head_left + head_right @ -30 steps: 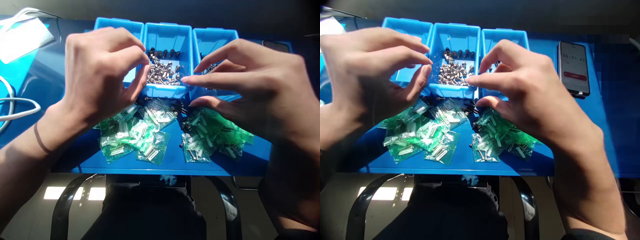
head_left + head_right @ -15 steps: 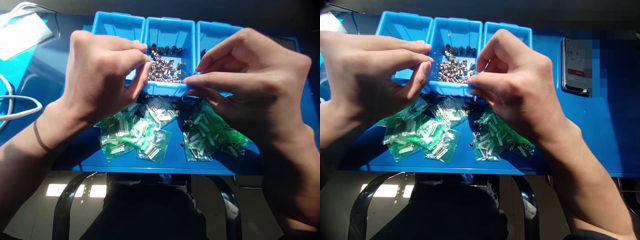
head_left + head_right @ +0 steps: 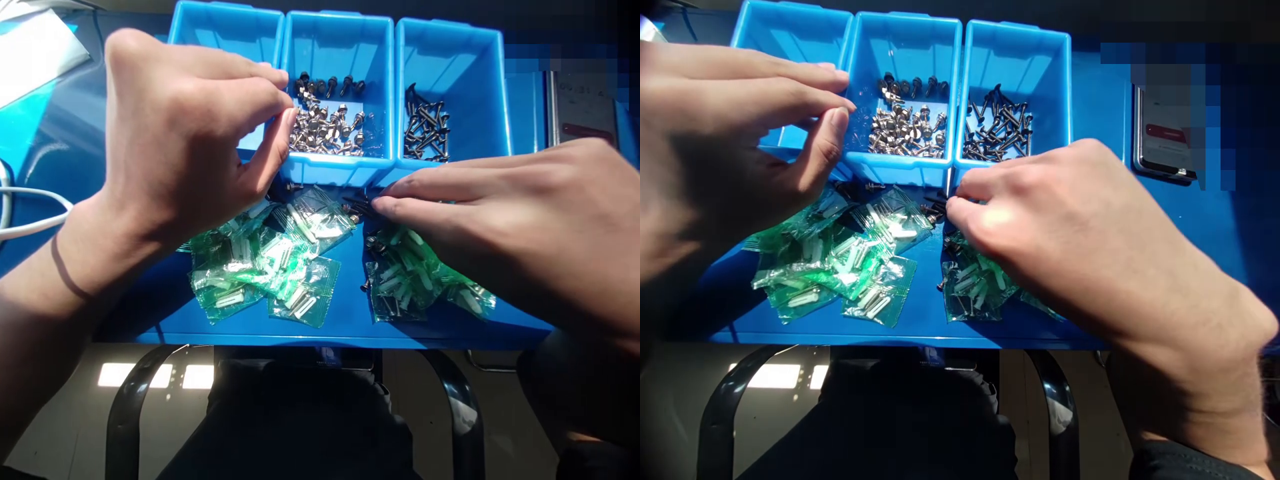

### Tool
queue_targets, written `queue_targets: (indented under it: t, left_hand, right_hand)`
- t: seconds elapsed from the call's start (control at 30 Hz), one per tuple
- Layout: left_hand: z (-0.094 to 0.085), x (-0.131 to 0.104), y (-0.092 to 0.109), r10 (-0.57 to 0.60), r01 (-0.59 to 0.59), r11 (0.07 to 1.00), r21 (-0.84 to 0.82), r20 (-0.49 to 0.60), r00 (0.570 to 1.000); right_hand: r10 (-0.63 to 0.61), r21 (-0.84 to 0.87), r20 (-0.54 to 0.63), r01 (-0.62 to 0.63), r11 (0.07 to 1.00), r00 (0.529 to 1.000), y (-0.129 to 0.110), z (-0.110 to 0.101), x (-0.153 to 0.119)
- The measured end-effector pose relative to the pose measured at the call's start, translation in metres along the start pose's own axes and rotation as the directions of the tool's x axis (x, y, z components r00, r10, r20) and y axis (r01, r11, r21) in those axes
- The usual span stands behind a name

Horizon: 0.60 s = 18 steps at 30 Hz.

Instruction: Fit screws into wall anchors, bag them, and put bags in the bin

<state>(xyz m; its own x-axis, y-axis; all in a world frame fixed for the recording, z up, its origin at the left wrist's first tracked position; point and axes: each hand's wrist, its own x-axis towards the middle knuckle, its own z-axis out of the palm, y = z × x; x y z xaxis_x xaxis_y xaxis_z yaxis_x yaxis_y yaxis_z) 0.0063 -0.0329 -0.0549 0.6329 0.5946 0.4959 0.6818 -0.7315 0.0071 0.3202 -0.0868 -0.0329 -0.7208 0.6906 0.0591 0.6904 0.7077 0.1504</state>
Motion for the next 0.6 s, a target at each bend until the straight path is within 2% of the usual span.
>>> queue_targets:
  t: [0.07, 0.2, 0.37, 0.53, 0.6]
  left_hand:
    - [0.0, 0.0, -0.001, -0.007, 0.007, 1.0, -0.008, 0.007, 1.0]
    - [0.001, 0.001, -0.001, -0.033, 0.033, 0.999, 0.002, 0.022, 0.999]
    - [0.001, 0.001, 0.0, 0.008, -0.008, 1.0, 0.016, -0.03, 1.0]
    - [0.002, 0.001, 0.0, 0.023, -0.023, 1.0, 0.02, -0.028, 0.999]
    - [0.001, 0.001, -0.001, 0.024, -0.023, 1.0, 0.014, -0.034, 0.999]
  right_hand:
    - [-0.105, -0.092, 0.012, 0.106, 0.99, 0.994, -0.008, -0.003, 0.01]
    - [-0.158, -0.194, 0.028, 0.161, 0.968, 0.987, -0.017, -0.002, 0.025]
    - [-0.094, -0.207, 0.009, 0.094, 0.974, 0.996, -0.016, -0.001, 0.024]
    - [-0.102, -0.178, 0.024, 0.104, 0.978, 0.995, -0.015, -0.002, 0.022]
    - [-0.059, -0.152, 0.012, 0.061, 0.987, 0.998, -0.017, 0.0, 0.022]
